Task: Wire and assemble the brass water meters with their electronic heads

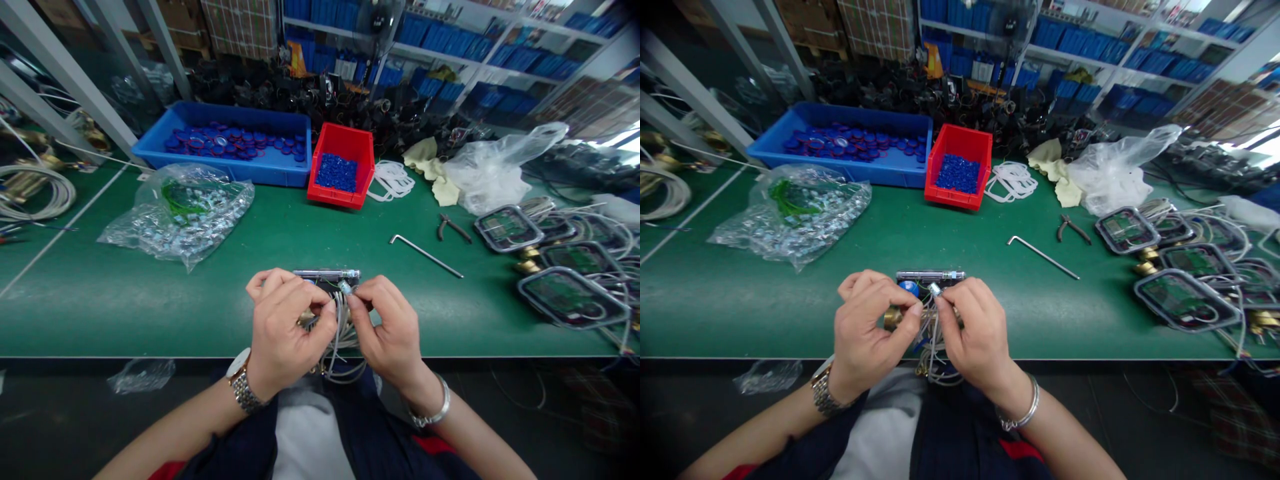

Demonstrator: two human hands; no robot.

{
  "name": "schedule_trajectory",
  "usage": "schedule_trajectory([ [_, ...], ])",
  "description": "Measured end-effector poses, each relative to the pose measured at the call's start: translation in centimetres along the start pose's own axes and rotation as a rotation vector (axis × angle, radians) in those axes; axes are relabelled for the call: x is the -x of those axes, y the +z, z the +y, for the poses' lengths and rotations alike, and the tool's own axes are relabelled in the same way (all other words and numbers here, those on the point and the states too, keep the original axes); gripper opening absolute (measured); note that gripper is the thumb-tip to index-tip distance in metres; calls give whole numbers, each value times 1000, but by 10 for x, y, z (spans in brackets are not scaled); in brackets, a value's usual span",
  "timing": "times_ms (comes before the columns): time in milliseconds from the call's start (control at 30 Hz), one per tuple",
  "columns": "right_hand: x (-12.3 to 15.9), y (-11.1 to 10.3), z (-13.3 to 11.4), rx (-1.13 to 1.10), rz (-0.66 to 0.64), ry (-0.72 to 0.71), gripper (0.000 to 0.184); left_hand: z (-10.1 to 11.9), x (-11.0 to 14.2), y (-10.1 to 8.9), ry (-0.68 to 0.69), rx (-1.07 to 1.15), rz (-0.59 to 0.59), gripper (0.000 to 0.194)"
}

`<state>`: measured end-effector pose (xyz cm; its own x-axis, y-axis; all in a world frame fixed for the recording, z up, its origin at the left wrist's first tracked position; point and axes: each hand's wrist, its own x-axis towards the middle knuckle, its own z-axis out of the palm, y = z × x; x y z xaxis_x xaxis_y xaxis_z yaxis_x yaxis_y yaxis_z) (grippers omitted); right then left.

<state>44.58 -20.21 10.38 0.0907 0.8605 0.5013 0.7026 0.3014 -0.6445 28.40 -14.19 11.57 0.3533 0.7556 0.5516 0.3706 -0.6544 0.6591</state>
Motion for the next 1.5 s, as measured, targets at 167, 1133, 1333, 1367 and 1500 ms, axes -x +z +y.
schedule_trajectory([
  [167,1,0,0,120,8,-107,10,2,0,-1,-20,21,-18,17],
  [1133,-26,-16,7,380,-201,-405,20,-6,-14,-23,211,-367,-226,19],
  [1333,-31,-9,-4,-150,-276,193,33,0,-11,-18,307,-454,-70,19],
  [1367,-31,-9,-5,-161,-291,209,33,0,-11,-19,300,-449,-86,21],
  [1500,-32,-15,-11,39,-246,-23,16,0,-14,-26,253,-421,-74,21],
])
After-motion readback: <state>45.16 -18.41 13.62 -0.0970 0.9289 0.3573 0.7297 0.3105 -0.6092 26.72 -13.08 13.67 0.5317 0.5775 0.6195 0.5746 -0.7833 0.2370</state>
